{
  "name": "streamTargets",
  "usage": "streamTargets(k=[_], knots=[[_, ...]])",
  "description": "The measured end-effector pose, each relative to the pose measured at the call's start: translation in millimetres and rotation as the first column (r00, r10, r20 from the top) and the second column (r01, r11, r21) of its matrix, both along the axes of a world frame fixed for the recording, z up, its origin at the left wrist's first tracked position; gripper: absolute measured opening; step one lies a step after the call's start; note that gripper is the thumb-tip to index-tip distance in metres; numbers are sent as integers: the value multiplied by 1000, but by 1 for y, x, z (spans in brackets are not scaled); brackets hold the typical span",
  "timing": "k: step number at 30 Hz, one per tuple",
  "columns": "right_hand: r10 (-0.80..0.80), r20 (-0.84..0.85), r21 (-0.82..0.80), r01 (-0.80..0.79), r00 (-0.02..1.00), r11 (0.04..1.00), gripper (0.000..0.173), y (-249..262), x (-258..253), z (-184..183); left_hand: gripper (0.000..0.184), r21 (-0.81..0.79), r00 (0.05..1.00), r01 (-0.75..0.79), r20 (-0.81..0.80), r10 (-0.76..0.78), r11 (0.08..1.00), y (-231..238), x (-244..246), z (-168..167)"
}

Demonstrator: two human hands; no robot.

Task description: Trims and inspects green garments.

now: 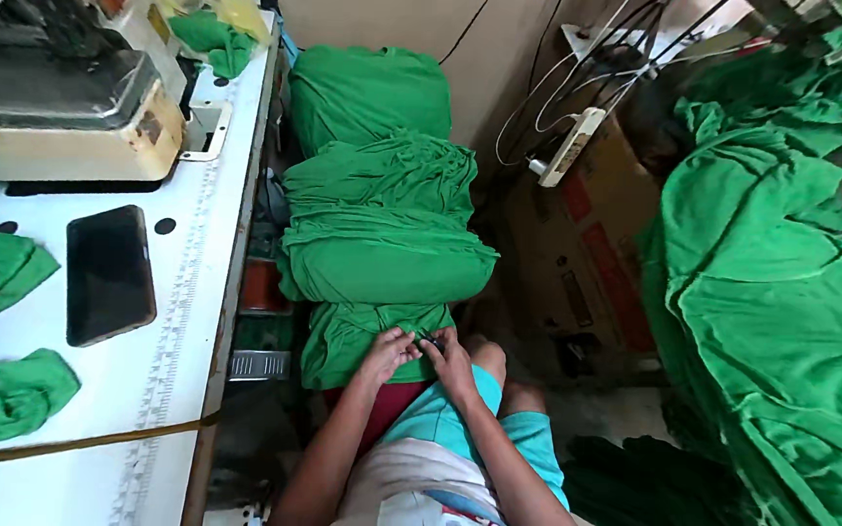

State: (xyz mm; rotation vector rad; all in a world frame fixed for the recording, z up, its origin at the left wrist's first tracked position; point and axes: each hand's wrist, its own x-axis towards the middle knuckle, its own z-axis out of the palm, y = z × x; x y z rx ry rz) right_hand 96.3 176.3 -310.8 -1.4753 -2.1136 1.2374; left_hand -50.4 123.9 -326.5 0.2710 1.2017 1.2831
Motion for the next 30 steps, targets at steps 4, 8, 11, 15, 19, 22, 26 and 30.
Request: streamTargets(k=[4, 8, 11, 15, 19, 22, 26, 30], knots=[[25, 7, -9, -25, 1000, 1000, 39, 2, 0, -2, 9, -3, 1000, 0, -5, 0, 1000, 1, 1, 0], [41, 7, 8, -41, 999, 999, 39, 1, 1, -3, 10, 5, 1000, 10, -20, -10, 1000, 0, 1, -1], [42, 2, 18, -42, 999, 999, 39, 0, 1, -2, 9, 10, 999, 11, -34, -10, 1000, 0, 2, 0], [46, 6, 31, -46, 999, 998, 39, 0, 0, -2, 9, 8, 999, 10, -36, -10, 1000, 0, 2, 2], [44, -13, 50, -43, 999, 998, 35, -1, 0, -3, 11, 16, 999, 35, -33, -35, 999, -1, 0, 2], [25, -40, 66, -22, 999, 998, 31, -1, -1, -5, 11, 21, 998, 43, -42, -42, 999, -1, 0, 2], [-62, -110, 78, 71, 992, 994, 36, -2, -2, -5, 11, 29, 996, 44, -80, -41, 999, -2, 3, 0], [-156, -164, 53, 167, 974, 985, 65, -1, -3, 0, 13, 73, 992, 37, -126, -27, 997, -5, 7, 0]])
